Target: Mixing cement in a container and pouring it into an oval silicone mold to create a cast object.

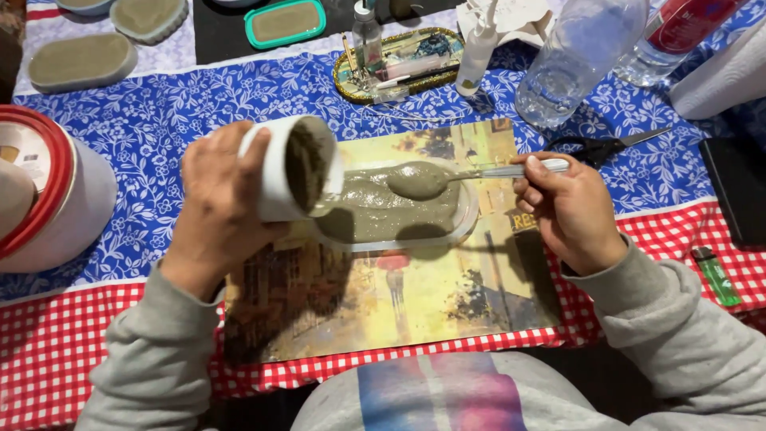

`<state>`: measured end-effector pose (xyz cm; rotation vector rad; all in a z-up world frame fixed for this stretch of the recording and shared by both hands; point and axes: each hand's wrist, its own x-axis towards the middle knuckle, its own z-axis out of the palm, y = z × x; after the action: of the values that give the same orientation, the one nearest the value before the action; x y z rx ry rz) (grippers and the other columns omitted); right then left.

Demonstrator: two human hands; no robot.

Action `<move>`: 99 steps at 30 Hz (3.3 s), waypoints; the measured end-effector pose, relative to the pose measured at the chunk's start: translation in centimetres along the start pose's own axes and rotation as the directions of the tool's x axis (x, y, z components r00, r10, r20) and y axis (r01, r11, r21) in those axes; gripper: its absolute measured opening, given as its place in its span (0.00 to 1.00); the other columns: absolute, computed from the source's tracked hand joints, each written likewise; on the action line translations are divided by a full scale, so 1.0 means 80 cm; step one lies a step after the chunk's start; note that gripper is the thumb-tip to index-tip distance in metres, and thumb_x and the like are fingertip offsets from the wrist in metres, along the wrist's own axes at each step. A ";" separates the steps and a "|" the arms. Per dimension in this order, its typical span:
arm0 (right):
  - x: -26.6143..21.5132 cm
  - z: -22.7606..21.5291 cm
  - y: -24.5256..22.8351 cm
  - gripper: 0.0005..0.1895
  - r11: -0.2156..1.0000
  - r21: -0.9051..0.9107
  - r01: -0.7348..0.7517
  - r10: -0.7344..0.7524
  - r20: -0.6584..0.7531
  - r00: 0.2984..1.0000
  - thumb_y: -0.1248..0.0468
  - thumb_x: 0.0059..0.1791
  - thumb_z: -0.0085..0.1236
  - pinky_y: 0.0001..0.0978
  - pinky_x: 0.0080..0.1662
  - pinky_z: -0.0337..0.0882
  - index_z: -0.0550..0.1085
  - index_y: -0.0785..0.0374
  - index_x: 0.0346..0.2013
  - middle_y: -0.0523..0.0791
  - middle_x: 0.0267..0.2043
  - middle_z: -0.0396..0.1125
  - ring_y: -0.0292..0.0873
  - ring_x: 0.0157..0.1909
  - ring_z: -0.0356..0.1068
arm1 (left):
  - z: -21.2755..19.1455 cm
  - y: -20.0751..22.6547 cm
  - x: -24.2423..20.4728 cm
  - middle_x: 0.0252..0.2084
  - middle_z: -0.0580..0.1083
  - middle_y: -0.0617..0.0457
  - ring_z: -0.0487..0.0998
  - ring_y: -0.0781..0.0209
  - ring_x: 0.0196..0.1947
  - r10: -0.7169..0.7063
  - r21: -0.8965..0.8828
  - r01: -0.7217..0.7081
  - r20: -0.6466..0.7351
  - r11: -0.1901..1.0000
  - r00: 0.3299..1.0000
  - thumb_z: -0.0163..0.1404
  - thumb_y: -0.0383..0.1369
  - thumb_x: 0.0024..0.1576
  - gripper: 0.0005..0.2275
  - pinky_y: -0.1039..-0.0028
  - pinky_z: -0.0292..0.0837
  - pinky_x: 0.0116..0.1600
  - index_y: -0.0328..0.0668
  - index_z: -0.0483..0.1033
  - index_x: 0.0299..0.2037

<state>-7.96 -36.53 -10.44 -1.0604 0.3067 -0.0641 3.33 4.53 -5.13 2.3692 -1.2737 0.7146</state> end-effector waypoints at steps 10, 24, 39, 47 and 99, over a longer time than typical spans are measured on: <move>-0.042 -0.040 0.029 0.09 0.525 -0.686 0.503 -0.540 0.189 0.820 0.78 0.57 0.50 0.24 0.43 0.71 0.77 0.71 0.47 0.46 0.39 0.73 0.34 0.39 0.71 | -0.012 0.008 -0.028 0.65 0.65 0.35 0.70 0.32 0.64 -0.034 0.019 0.036 -0.092 0.999 0.995 0.73 0.50 0.43 0.53 0.42 0.62 0.67 0.45 0.47 0.73; -0.049 -0.047 0.031 0.09 0.539 -0.652 0.533 -0.561 0.194 0.805 0.77 0.57 0.51 0.23 0.44 0.72 0.77 0.69 0.48 0.44 0.41 0.73 0.33 0.40 0.71 | -0.008 0.025 -0.012 0.64 0.66 0.36 0.71 0.33 0.63 0.001 -0.086 -0.010 -0.105 0.996 0.994 0.74 0.45 0.43 0.51 0.44 0.63 0.67 0.44 0.50 0.72; -0.051 -0.038 0.024 0.06 0.528 -0.672 0.519 -0.564 0.180 0.806 0.75 0.59 0.52 0.22 0.41 0.70 0.77 0.71 0.47 0.45 0.39 0.72 0.32 0.34 0.69 | 0.005 0.030 -0.008 0.64 0.66 0.32 0.69 0.32 0.64 0.035 -0.112 -0.044 -0.078 0.993 0.996 0.73 0.47 0.41 0.52 0.42 0.60 0.66 0.44 0.49 0.72; -0.025 -0.033 -0.016 0.08 0.906 -0.203 0.372 -0.397 -0.102 0.912 0.70 0.61 0.48 0.30 0.37 0.66 0.74 0.72 0.46 0.47 0.32 0.67 0.36 0.31 0.63 | 0.010 0.036 0.000 0.63 0.66 0.34 0.70 0.34 0.61 0.068 -0.134 -0.075 -0.060 0.988 0.996 0.72 0.40 0.44 0.50 0.43 0.61 0.63 0.42 0.49 0.72; -0.114 0.084 0.032 0.12 0.999 0.044 0.012 -0.009 -0.058 0.998 0.67 0.56 0.48 0.26 0.26 0.61 0.76 0.75 0.42 0.46 0.25 0.67 0.32 0.21 0.58 | -0.012 0.082 0.049 0.68 0.66 0.37 0.68 0.38 0.69 0.350 -0.144 -0.341 0.043 0.929 0.936 0.57 0.34 0.62 0.30 0.42 0.58 0.72 0.48 0.57 0.72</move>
<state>-15.00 -27.76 -7.62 -1.0176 0.3508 -0.1110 -0.61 -1.05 -1.56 2.0991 -1.7386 0.6257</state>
